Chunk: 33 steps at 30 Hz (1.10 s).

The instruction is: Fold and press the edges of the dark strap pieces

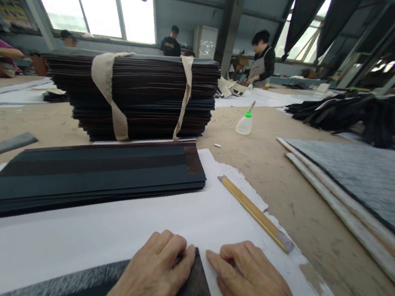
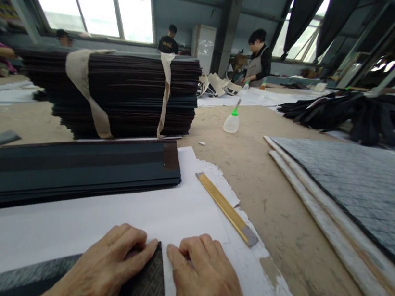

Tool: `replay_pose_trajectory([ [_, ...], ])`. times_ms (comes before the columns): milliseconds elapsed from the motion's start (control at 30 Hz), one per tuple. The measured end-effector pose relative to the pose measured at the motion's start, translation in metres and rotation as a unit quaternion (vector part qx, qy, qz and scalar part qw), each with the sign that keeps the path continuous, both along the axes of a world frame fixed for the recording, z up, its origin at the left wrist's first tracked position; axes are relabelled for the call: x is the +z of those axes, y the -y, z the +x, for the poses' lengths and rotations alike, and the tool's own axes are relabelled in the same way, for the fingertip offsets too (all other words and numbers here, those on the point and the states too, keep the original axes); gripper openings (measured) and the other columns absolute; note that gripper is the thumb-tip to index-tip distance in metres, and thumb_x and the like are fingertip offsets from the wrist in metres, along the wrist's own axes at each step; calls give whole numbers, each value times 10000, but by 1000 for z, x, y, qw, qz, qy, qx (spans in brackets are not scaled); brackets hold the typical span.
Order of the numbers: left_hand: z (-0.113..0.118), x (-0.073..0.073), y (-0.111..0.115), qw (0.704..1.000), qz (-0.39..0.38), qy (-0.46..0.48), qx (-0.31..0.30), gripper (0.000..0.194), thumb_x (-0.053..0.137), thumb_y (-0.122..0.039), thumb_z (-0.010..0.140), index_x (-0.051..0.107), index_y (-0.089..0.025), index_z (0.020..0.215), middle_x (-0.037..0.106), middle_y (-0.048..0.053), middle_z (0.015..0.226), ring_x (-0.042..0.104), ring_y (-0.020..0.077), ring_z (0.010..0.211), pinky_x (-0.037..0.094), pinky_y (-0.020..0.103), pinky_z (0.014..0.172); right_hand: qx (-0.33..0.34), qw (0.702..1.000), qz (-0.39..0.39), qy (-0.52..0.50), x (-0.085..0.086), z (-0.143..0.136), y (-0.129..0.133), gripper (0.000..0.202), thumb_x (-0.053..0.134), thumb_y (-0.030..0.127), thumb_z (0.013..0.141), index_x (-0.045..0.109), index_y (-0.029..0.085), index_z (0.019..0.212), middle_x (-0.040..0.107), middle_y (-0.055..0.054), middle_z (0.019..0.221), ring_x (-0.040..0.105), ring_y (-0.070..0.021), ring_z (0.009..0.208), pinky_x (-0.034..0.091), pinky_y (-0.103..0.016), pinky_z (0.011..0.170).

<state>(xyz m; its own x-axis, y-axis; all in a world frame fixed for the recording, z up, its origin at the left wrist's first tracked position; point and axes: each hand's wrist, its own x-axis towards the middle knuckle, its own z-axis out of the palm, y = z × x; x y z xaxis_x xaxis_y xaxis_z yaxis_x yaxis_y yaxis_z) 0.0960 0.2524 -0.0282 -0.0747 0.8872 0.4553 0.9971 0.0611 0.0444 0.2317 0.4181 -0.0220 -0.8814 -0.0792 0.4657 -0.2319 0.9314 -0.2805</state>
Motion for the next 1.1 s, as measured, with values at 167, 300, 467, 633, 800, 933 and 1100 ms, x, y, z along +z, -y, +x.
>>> replay_pose_trajectory([
  [167,2,0,-1,1000,-10,-10,-6,338,333,-64,810,454,-90,1125,511,96,867,465,199,715,447,312,586,12,1000,-6,3,1,-1,3,358,335,58,845,525,130,1140,486,-87,886,456,-201,782,402,-330,653],
  [300,3,1,-3,1000,14,1,-9,340,335,-47,794,452,-86,1110,505,95,848,458,194,702,451,316,581,15,999,18,-41,-5,-9,8,367,295,94,847,510,119,1142,481,-90,862,442,-206,747,375,-341,618],
  [467,1,0,5,998,43,45,-21,344,300,-42,823,461,-86,1124,511,104,857,465,190,726,482,328,611,25,992,110,-51,-15,-13,6,393,239,101,850,477,68,1162,488,-114,892,431,-227,752,367,-386,617],
  [633,-11,1,31,998,32,40,-32,350,280,-57,871,479,-114,1153,531,91,857,474,167,721,486,274,624,33,988,140,-57,-8,-15,6,389,273,123,830,520,63,1125,517,-139,982,465,-258,841,413,-427,676],
  [800,-18,2,42,999,2,33,-32,350,265,-81,886,493,-109,1150,535,94,844,469,173,706,481,276,616,43,977,199,-62,9,-18,11,395,271,25,794,580,95,1029,535,-83,1145,452,-214,1067,415,-354,849],
  [933,-18,0,38,998,15,16,-52,344,237,-98,891,502,-76,1111,516,99,791,440,178,662,454,291,563,63,974,209,-66,15,-16,12,400,233,24,836,598,76,989,576,-95,1096,505,-205,1006,425,-351,838],
  [1100,-15,7,39,999,-27,27,-29,354,209,-96,906,498,-80,1110,520,102,827,449,190,706,449,295,603,117,976,167,-79,26,-20,3,357,250,107,876,583,68,998,603,-95,1035,539,-207,936,419,-347,828],
])
